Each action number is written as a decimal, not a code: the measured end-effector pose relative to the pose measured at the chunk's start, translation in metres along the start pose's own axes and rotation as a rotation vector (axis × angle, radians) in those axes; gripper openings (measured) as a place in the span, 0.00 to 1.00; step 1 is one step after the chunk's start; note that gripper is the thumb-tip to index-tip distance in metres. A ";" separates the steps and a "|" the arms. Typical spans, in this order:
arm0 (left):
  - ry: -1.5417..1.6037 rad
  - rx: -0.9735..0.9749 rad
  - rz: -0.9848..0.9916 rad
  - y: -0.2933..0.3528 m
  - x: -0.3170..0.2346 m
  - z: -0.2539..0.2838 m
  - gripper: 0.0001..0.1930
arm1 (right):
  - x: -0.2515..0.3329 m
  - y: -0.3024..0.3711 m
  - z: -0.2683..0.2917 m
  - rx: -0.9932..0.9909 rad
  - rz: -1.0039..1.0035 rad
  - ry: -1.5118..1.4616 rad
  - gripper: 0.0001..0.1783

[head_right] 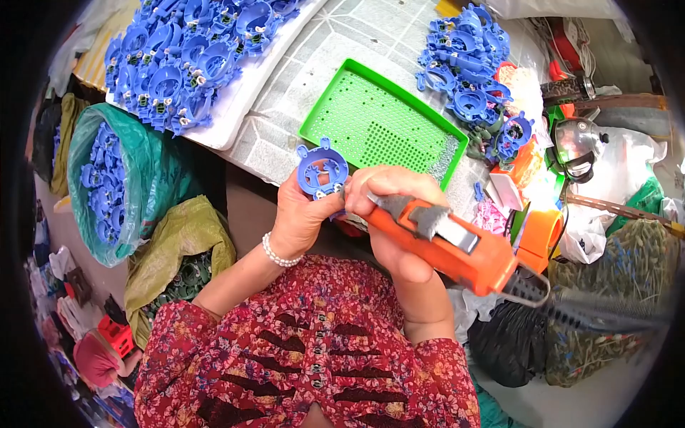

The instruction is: The person assembles plastic toy casings by retrieving plastic components and fastening screws into them using an electric screwdriver.

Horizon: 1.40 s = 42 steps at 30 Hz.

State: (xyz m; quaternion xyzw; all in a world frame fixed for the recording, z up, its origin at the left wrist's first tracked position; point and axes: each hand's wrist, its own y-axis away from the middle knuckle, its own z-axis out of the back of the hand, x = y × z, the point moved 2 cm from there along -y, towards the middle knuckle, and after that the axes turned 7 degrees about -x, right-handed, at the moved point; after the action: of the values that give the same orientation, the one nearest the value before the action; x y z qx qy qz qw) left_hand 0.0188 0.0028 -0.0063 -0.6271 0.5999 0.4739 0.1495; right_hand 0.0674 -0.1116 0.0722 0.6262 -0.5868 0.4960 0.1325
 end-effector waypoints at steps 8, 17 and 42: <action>0.016 -0.013 -0.010 -0.003 0.002 0.004 0.19 | 0.002 0.001 -0.006 -0.024 0.021 0.166 0.41; 0.116 0.015 0.205 -0.004 -0.006 0.011 0.23 | 0.000 -0.022 0.015 -0.064 0.029 0.016 0.47; 0.042 0.055 0.199 -0.012 -0.003 0.017 0.21 | -0.061 -0.050 0.066 -0.360 -0.016 0.268 0.42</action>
State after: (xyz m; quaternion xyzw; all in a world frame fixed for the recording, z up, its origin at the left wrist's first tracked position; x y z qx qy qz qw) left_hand 0.0229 0.0205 -0.0178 -0.5699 0.6749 0.4566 0.1064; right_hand 0.1523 -0.1102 0.0147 0.5258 -0.6378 0.4611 0.3228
